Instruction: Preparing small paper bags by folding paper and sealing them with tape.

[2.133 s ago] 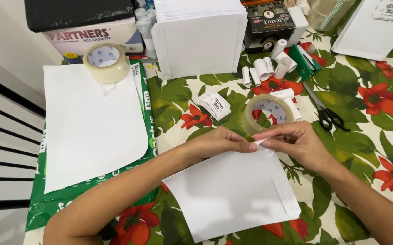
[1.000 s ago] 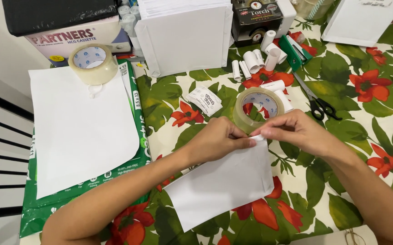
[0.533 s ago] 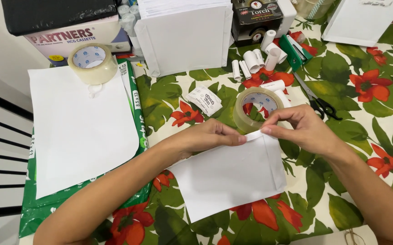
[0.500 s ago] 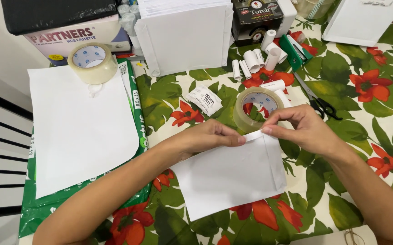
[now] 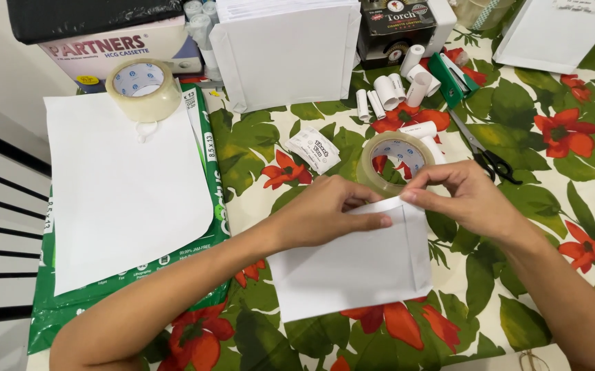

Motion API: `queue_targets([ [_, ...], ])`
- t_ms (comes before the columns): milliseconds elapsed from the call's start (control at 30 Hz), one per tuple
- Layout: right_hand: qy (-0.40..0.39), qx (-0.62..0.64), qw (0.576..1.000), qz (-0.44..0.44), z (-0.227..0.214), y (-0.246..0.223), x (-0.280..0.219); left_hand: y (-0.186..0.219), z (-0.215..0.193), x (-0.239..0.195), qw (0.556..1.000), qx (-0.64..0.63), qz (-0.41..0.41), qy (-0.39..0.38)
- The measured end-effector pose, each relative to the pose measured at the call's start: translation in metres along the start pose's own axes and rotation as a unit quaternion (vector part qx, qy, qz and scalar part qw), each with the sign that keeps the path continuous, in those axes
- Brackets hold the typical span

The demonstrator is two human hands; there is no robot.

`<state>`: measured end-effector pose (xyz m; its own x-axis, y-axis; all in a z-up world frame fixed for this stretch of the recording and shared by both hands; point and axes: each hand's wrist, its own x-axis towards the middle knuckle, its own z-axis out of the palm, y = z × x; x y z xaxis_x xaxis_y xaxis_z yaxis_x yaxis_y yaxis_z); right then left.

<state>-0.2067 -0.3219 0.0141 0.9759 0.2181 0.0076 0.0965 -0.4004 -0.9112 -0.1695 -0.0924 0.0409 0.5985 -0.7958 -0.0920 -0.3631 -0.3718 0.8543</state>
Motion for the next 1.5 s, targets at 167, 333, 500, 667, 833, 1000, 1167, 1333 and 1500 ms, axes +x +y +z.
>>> queue_targets([
  [167, 0.020, 0.016, 0.999, 0.025, 0.002, 0.000, -0.003, -0.008, 0.022, 0.003, 0.969, 0.225, 0.084, 0.050],
  [333, 0.010, 0.058, 0.997, 0.045, 0.004, 0.007, -0.005, -0.030, 0.051, 0.001, 0.854, 0.453, 0.166, 0.194],
  [500, -0.013, 0.074, 0.997, 0.033, 0.002, 0.005, -0.004, -0.037, 0.053, 0.000, 0.741, 0.589, 0.181, 0.266],
  [667, -0.015, 0.034, 0.998, 0.051, 0.004, -0.007, -0.005, -0.039, 0.050, 0.000, 0.790, 0.539, 0.180, 0.230],
  [833, -0.017, -0.005, 0.998, 0.057, 0.008, -0.003, -0.006, -0.029, 0.052, 0.002, 0.714, 0.596, 0.223, 0.290],
  [1000, 0.012, 0.043, 0.999, -0.003, 0.011, 0.005, -0.005, -0.019, 0.043, -0.003, 0.783, 0.540, 0.211, 0.227],
  [1167, 0.043, 0.034, 0.998, -0.025, 0.009, 0.007, -0.010, -0.015, 0.032, -0.008, 0.830, 0.454, 0.221, 0.237],
  [1333, 0.081, -0.038, 0.995, -0.049, 0.015, -0.004, -0.012, -0.021, 0.034, -0.007, 0.858, 0.392, 0.219, 0.251],
  [1500, 0.072, -0.087, 0.989, -0.096, 0.018, -0.004, -0.012, 0.000, 0.017, -0.012, 0.962, 0.242, 0.088, 0.087],
])
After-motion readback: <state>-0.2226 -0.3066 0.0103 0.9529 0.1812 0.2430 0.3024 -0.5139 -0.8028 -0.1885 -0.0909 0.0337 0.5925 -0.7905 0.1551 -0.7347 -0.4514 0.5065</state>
